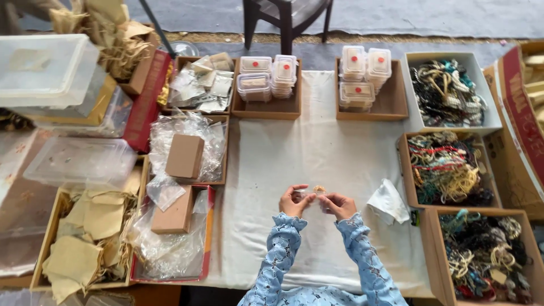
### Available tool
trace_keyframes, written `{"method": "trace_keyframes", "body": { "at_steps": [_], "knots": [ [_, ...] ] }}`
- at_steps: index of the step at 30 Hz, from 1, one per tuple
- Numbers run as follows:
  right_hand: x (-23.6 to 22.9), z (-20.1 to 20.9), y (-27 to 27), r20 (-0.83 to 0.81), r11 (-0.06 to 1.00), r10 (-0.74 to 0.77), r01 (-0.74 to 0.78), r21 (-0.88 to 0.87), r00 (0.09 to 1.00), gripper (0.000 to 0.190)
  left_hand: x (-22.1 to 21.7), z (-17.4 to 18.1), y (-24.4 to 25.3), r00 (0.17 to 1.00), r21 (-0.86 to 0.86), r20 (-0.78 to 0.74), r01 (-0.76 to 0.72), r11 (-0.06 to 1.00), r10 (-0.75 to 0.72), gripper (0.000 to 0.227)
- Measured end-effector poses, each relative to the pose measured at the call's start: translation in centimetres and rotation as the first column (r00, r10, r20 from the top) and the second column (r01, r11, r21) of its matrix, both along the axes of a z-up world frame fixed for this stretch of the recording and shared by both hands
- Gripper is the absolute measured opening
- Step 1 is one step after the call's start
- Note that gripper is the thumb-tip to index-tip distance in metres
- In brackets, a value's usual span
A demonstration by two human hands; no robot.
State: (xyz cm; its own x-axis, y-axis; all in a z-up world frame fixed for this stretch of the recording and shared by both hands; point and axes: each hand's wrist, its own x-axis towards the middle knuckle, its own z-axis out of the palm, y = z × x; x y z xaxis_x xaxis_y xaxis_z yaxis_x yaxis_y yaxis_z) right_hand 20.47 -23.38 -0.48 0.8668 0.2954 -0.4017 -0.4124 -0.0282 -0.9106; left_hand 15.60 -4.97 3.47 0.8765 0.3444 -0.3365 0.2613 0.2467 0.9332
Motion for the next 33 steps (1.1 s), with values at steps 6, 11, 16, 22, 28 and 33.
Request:
{"method": "trace_keyframes", "body": {
  "at_steps": [6,11,16,22,28,33],
  "knots": [
    [-0.3,0.9,1.0,-0.100,0.986,-0.101,0.113,0.121,0.990,0.024,0.3,3.6,0.1,0.999,0.609,0.030,-0.036,0.792,0.022,0.036],
    [0.1,-0.2,0.9,-0.103,0.976,-0.159,0.172,0.133,0.982,0.025,1.3,3.0,-0.4,0.996,0.285,-0.064,-0.036,0.958,0.056,0.031],
    [0.3,-1.5,0.9,-0.014,0.985,-0.142,0.143,0.101,0.990,0.026,1.1,-1.2,0.6,0.994,0.016,-0.020,-0.105,0.994,0.105,0.028],
    [1.5,-3.5,-1.2,0.253,0.995,-0.080,0.091,-0.030,0.964,0.024,-5.0,3.7,9.1,0.960,0.432,0.087,-0.275,0.859,0.264,0.017],
    [1.4,-3.6,-0.1,0.173,0.996,-0.083,0.086,-0.009,0.981,0.015,-11.2,7.3,17.8,0.850,0.937,0.348,-0.328,-0.119,0.396,0.044],
    [0.4,-2.0,2.4,0.216,0.998,0.022,-0.033,0.047,0.976,0.020,-12.3,2.1,19.7,0.840,0.995,0.045,-0.086,0.052,0.540,0.039]
  ]
}}
